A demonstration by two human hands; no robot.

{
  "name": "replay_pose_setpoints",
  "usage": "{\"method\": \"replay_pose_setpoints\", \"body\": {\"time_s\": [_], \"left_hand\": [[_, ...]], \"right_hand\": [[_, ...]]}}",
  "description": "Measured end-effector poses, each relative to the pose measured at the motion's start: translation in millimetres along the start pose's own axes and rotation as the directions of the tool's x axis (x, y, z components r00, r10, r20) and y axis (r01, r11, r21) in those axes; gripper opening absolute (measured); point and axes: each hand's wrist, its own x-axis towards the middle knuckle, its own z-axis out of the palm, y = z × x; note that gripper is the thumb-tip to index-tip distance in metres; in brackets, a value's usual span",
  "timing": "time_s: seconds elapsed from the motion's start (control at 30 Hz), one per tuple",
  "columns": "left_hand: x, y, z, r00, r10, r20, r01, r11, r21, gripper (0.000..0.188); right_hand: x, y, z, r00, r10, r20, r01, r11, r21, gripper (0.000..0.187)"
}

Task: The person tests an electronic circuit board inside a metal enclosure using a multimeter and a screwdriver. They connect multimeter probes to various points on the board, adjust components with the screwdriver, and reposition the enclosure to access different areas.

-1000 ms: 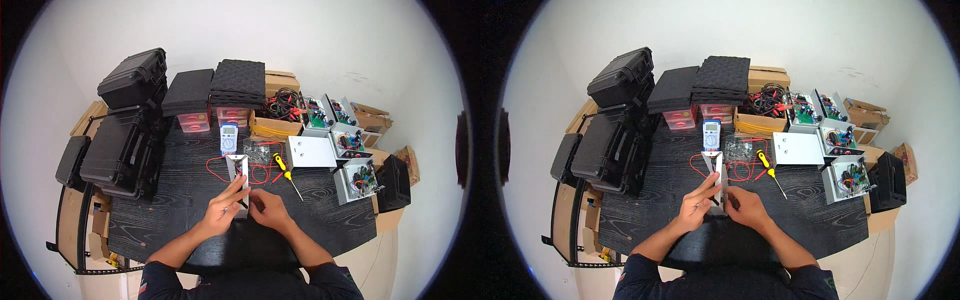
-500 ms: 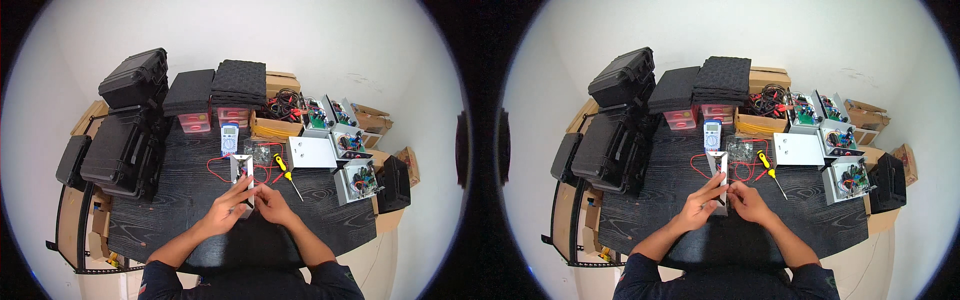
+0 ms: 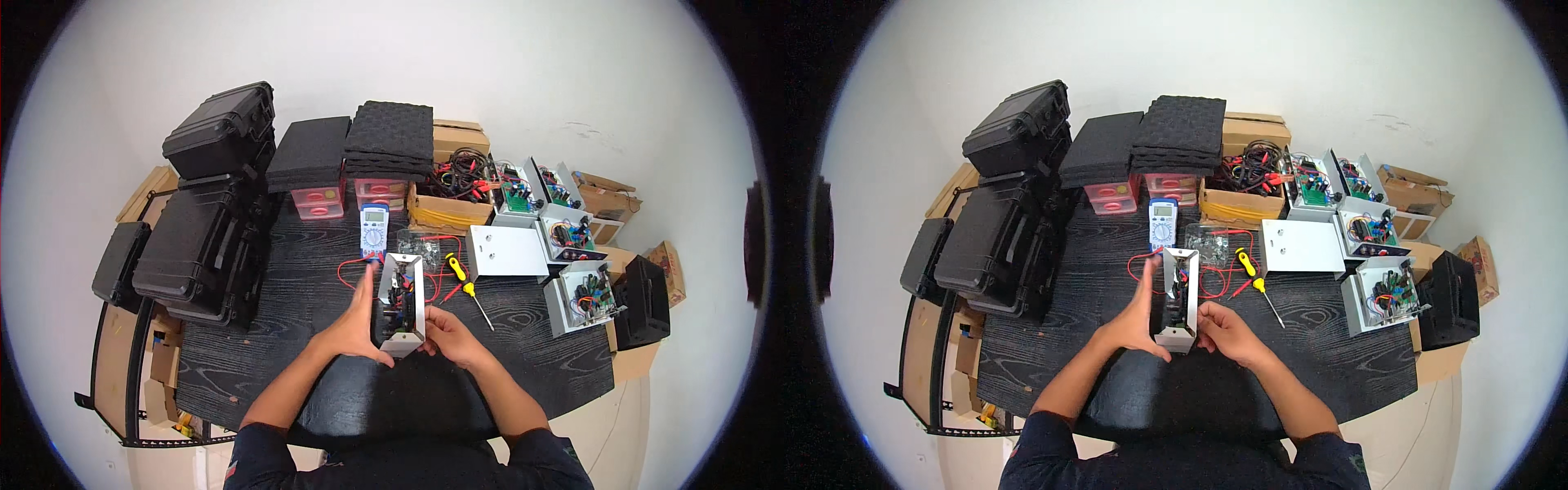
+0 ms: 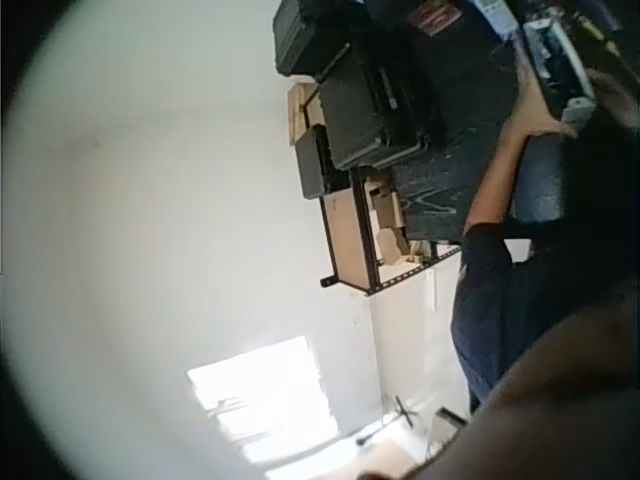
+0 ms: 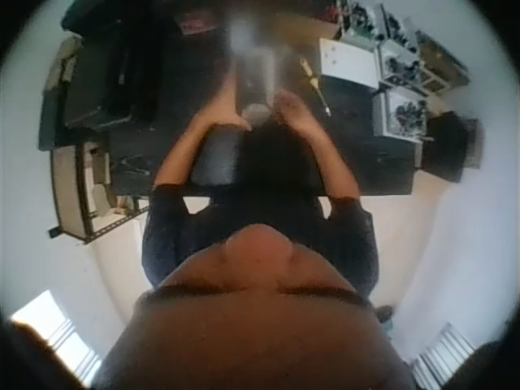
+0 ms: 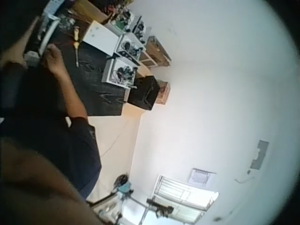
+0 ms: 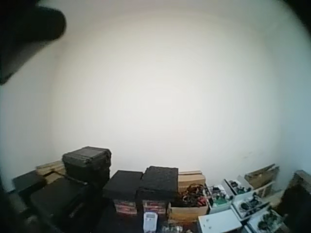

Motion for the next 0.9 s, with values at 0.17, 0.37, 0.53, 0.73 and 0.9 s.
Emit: {"method": "replay_pose_setpoints", "body": {"time_s": [0.17, 0.37, 0.53, 0.73, 0.9], "left_hand": [[1, 7, 15, 0.997, -0.046, -0.069, 0.038, 0.992, -0.117, 0.170], [17, 67, -9, 0.996, -0.026, 0.084, 0.015, 0.992, 0.124, 0.149], [3, 78, 4, 0.957, -0.144, 0.253, 0.049, 0.937, 0.347, 0.142], [3, 74, 18, 0.920, -0.247, 0.305, 0.038, 0.830, 0.557, 0.139], [9, 63, 23, 0.917, -0.277, 0.287, 0.052, 0.797, 0.602, 0.140]], "right_hand": [[-2, -9, -3, 0.998, 0.045, -0.032, -0.044, 0.999, 0.010, 0.018], [2, 3, -55, 0.932, -0.334, -0.139, 0.147, 0.702, -0.697, 0.026], [0, -15, -68, 0.940, -0.233, -0.248, -0.045, 0.638, -0.769, 0.018], [18, -23, -75, 0.903, -0.332, -0.272, -0.032, 0.581, -0.813, 0.018], [60, -38, -84, 0.871, -0.447, -0.205, 0.037, 0.474, -0.880, 0.015]]}}
